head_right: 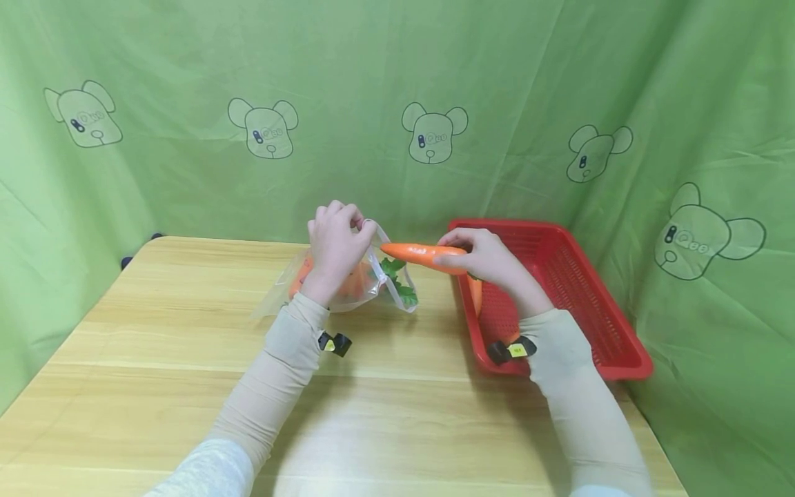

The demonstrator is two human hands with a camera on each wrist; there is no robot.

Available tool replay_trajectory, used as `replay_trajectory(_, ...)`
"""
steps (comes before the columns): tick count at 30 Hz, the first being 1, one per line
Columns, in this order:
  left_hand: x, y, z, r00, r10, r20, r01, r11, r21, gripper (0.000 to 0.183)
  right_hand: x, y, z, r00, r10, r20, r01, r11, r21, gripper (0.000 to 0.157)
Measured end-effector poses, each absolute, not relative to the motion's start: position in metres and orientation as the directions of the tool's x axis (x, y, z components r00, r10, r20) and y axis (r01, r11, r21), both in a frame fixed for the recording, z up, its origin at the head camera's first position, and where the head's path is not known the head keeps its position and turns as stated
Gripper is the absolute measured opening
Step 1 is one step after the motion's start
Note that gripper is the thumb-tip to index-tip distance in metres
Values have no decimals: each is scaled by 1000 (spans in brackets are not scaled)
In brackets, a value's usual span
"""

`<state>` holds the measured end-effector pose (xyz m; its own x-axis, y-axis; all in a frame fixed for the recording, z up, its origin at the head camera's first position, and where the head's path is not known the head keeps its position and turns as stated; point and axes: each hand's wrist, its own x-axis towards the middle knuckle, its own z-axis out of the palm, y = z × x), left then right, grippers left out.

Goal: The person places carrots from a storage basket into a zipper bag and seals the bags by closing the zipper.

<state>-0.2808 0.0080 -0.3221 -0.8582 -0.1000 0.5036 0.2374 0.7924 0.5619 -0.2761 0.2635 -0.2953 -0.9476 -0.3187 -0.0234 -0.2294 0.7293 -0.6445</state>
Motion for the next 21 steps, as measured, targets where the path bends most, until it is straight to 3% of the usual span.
replay_trajectory(11, -281, 8, -322, -861, -105, 497, 235, 785, 573, 21, -289, 227, -298, -952, -303, -47, -200, 731, -653, 51)
replay_trajectory(21, -281, 6, -323, -851, -104, 514, 243, 791, 562, 20, -289, 212, -306, -940, -342, 18, -251, 652, -715, 48)
